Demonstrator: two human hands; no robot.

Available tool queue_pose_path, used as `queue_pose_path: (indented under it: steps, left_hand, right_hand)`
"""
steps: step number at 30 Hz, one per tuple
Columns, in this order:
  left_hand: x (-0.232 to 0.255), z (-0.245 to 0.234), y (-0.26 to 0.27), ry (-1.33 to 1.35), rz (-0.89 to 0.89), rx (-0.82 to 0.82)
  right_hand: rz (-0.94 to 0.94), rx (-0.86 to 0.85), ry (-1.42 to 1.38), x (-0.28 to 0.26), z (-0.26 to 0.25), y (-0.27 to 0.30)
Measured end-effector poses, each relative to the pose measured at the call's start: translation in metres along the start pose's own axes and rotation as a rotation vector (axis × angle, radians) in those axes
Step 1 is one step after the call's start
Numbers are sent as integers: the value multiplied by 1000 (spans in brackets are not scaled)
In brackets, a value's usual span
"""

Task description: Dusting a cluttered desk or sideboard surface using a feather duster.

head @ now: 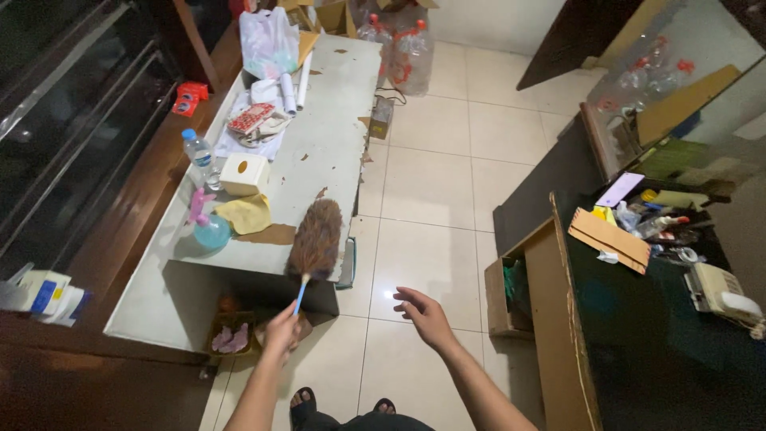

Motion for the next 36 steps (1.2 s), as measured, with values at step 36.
queue_pose_path:
  steps: [36]
  left_hand:
    - [31,-191,-7,-422,-50,31]
  right_hand:
    - [0,239,-71,-14,161,-40]
Point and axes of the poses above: each hand's wrist, its own y-axis away from the middle knuckle, its own z-axis out of the palm, x = y × z, the point moved 2 cm from there along -y, towards the middle knuckle, and after that the axes turned 5 degrees about -z, right-handed, at the moved point
